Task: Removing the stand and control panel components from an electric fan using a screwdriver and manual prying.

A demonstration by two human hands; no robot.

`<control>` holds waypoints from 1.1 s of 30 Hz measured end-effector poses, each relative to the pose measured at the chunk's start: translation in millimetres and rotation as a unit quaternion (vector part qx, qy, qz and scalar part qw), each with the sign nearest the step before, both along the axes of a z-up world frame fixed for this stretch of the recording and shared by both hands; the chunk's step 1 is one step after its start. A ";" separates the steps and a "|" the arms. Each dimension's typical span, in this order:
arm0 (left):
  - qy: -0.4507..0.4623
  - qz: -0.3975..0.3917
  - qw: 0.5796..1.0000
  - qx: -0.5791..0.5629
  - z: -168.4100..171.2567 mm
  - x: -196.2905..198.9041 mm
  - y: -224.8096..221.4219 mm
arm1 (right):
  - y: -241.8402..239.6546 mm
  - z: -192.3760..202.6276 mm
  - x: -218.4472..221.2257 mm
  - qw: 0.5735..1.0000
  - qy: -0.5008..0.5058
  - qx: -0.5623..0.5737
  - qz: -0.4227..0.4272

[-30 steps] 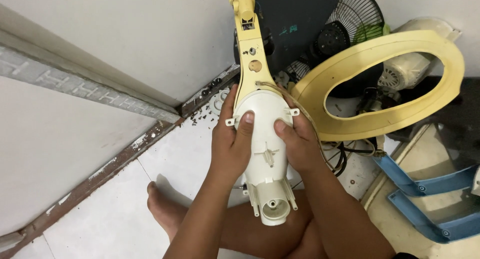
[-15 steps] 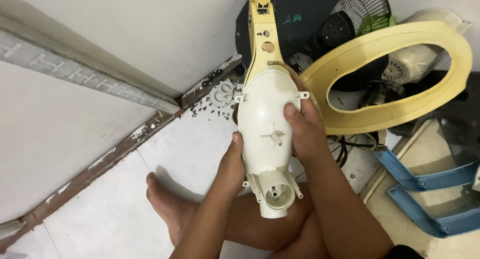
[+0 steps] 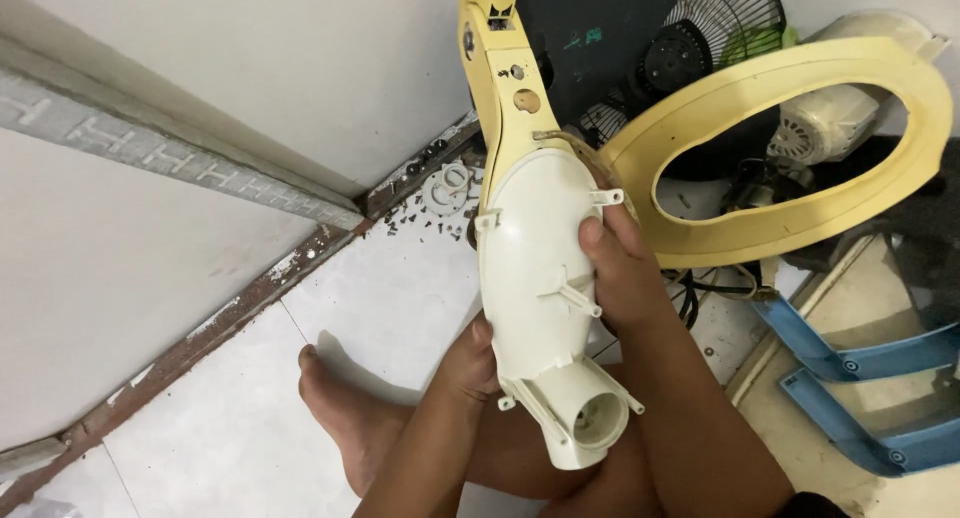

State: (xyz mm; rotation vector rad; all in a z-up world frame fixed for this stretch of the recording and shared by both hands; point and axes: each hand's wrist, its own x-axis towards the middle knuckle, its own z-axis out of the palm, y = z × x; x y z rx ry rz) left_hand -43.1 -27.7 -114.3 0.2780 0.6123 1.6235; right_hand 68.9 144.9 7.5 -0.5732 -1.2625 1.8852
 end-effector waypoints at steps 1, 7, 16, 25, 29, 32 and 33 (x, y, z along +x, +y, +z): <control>-0.010 -0.010 1.000 0.028 -1.5 1.4 0.9 | 2.1 15.2 -1.1 0.999 0.016 0.036 0.014; 0.003 -0.003 0.997 0.078 3.6 6.9 1.0 | 6.2 10.9 4.5 0.997 0.015 0.052 0.046; 0.014 0.005 0.993 0.116 49.8 7.3 11.2 | 2.0 12.8 1.1 0.996 0.050 0.056 0.045; -0.002 -0.011 0.998 0.066 46.2 -5.1 13.7 | 6.1 27.1 -4.0 0.995 0.046 0.064 0.055; 0.002 0.010 0.998 -0.060 29.7 -41.4 4.3 | 2.5 14.1 -4.5 0.997 0.043 0.047 0.044; 0.078 0.039 0.984 -0.157 98.4 -35.1 28.9 | -1.1 8.8 -5.6 0.998 0.028 0.043 0.044; 0.128 0.051 0.969 -0.205 117.0 -33.6 36.9 | -4.3 9.9 -6.4 0.998 0.035 0.027 0.036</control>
